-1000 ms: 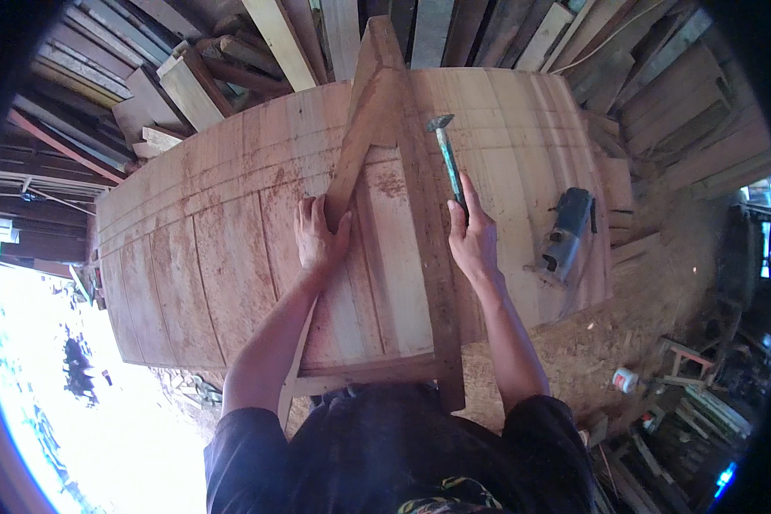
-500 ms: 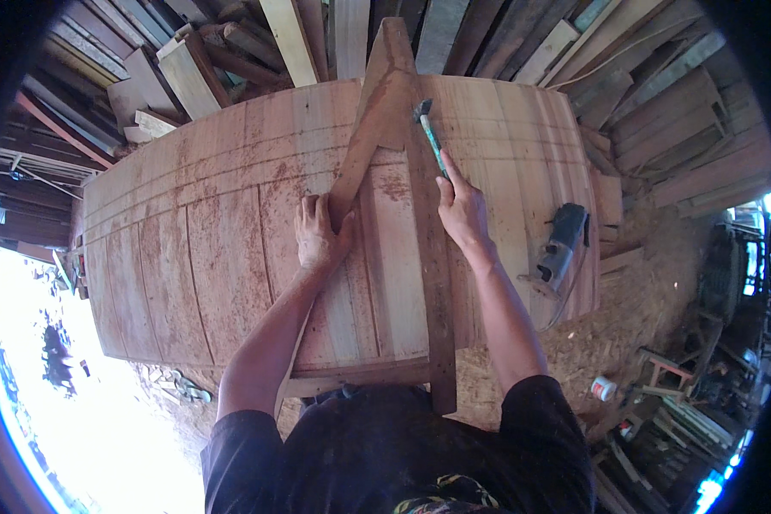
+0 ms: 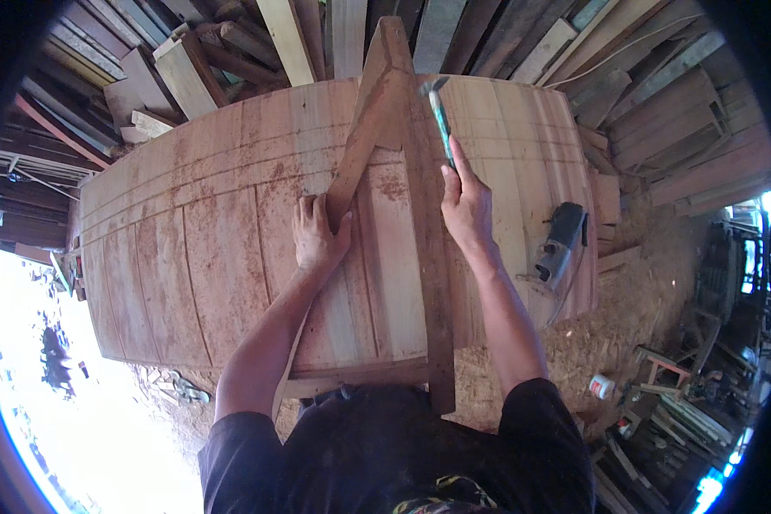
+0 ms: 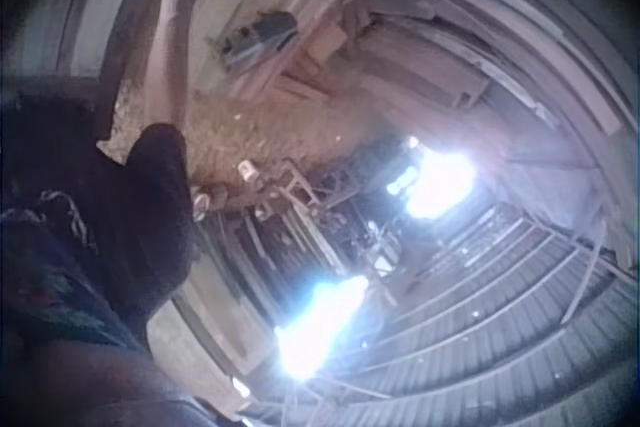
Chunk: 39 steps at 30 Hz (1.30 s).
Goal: The person assembles a wooden frame by hammering nails into joints and using a jigsaw to cut notches. They repeatedly position the frame, hammer, cut, and reposition to fit pieces together in a woodworking shop.
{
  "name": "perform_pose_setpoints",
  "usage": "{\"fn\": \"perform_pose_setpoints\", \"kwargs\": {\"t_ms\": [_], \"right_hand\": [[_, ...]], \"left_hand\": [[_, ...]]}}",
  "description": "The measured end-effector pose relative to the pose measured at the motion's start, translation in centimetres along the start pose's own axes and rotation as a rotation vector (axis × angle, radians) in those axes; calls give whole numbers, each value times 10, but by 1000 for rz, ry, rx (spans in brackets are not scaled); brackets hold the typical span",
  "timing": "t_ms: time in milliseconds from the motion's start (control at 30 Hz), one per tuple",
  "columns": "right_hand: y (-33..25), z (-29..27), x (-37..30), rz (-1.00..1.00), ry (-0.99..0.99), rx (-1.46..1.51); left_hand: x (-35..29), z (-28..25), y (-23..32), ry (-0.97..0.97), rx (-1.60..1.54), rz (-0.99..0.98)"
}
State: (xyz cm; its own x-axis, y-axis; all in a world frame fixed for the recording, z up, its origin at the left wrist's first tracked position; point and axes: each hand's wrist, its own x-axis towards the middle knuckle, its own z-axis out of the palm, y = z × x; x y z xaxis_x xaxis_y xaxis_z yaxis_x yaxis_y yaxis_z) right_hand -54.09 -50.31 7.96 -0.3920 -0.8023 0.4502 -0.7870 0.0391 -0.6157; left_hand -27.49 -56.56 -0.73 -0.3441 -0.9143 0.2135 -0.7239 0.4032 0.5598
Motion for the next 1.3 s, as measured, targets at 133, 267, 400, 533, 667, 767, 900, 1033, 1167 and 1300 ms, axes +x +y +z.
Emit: {"fn": "perform_pose_setpoints", "kwargs": {"t_ms": [133, 267, 400, 533, 667, 767, 900, 1033, 1167, 1300], "right_hand": [[16, 18, -26, 164, -134, -84], [34, -5, -30, 436, -309, 159], [-12, -53, -103, 627, -95, 424], [-36, -128, -224, 885, -146, 241], [-55, -171, -354, 972, -23, 247], [-65, -191, -428, 1200, -184, 285], [-73, -193, -471, 1222, -167, 384], [-70, -192, -464, 1105, -112, 494], [-58, -198, -446, 1013, -183, 492], [-46, -198, -439, 989, -349, 427]], "left_hand": [[1, -2, 2, -23, -33, 0], [12, 4, 6, 16, -27, 2], [8, 8, -1, -12, -50, -53], [9, 3, -6, 1, 26, 120], [22, 11, -35, -16, 126, 161], [10, 4, -48, -38, 221, 191], [-73, -13, -8, -189, 337, 367], [-206, -50, 63, -713, 170, 475], [-249, -53, 87, -649, 365, 526], [-252, -48, 82, -663, 406, 477]]}}
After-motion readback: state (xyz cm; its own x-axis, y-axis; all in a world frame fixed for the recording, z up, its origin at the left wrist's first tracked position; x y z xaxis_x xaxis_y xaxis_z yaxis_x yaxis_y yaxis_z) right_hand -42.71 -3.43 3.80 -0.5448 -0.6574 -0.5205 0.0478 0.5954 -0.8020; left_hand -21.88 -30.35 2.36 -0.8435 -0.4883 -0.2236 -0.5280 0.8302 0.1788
